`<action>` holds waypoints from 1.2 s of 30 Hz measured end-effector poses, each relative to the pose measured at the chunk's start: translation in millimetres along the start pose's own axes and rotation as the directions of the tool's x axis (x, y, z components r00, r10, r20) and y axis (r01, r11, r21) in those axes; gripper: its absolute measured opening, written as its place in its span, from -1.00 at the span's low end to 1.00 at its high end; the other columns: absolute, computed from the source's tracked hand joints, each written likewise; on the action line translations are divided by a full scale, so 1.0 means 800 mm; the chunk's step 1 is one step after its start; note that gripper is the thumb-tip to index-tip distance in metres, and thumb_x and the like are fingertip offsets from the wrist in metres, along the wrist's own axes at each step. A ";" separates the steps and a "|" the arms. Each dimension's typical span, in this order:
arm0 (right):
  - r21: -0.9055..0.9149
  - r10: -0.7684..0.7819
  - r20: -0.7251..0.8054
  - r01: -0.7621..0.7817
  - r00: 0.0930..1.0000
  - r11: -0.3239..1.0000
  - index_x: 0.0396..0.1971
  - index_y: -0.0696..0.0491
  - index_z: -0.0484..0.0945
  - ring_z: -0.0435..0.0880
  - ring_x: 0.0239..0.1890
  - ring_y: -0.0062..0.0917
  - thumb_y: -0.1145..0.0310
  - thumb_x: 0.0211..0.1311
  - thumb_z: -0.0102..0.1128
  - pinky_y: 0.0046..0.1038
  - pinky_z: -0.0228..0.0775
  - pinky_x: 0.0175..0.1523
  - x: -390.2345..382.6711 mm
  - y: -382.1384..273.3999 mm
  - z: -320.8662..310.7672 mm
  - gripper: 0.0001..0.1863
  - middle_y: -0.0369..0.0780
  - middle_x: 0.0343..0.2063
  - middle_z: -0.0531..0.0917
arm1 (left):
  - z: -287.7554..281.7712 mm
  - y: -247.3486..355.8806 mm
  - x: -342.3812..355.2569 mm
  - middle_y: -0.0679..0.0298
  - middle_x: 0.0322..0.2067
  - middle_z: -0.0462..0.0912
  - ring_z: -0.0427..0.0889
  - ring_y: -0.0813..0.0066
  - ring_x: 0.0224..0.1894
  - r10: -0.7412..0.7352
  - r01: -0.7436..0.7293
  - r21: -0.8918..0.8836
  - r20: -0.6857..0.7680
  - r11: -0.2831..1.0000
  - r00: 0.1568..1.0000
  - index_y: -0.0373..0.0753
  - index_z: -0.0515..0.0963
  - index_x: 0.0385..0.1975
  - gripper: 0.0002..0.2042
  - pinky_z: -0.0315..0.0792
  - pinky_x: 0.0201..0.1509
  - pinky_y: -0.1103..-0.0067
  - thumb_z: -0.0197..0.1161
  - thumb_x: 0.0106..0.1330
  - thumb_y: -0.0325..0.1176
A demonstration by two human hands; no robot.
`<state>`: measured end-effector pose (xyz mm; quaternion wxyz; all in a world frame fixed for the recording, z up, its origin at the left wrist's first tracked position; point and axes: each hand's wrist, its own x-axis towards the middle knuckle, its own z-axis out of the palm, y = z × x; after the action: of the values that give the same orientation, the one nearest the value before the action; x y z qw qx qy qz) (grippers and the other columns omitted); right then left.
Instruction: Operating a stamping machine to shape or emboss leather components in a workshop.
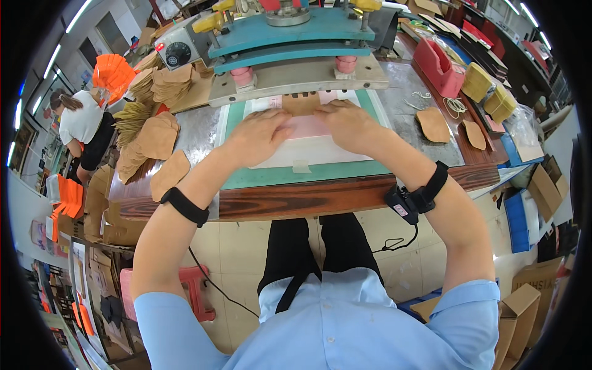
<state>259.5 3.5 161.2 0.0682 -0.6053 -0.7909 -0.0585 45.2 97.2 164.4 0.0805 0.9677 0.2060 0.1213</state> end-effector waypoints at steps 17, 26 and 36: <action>0.842 -0.458 0.527 -0.370 0.716 0.392 -0.02 0.13 0.50 0.55 -0.04 -0.56 0.17 0.30 0.02 -0.51 0.35 0.06 -0.259 -0.058 0.071 -0.61 -0.22 -0.12 0.62 | 0.104 0.160 -0.230 0.31 -0.37 0.64 0.59 0.56 -0.26 0.120 0.371 -0.684 0.556 0.629 0.823 -0.27 0.56 -0.21 -0.75 0.45 -0.12 0.61 0.13 0.31 -0.22; 0.528 0.598 0.195 0.431 0.777 -0.732 0.02 -0.02 0.38 0.46 -0.01 -0.55 0.11 0.25 0.03 -0.43 0.32 0.11 -0.156 -0.028 0.226 -0.59 -0.34 -0.03 0.49 | 0.203 0.039 -0.156 0.20 -0.03 0.49 0.45 0.32 0.04 -0.616 -0.319 -0.699 0.219 -0.640 0.757 -0.24 0.40 -0.05 -0.67 0.36 0.13 0.41 -0.10 0.37 -0.16; 0.296 0.602 0.014 0.572 0.799 -0.765 -0.02 0.10 0.37 0.46 -0.01 -0.25 0.04 0.30 -0.19 -0.13 0.29 0.14 -0.132 -0.060 0.207 -0.53 -0.14 -0.03 0.47 | 0.177 0.063 -0.132 0.29 -0.05 0.50 0.45 0.33 0.02 -0.675 -0.582 -0.533 -0.026 -0.614 0.737 -0.17 0.41 -0.05 -0.69 0.36 0.12 0.36 -0.09 0.36 -0.14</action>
<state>234.6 -80.5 -20.8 0.8278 -0.0451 -0.1112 0.5480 8.5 -7.2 18.0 0.8246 0.1217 0.0599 0.5492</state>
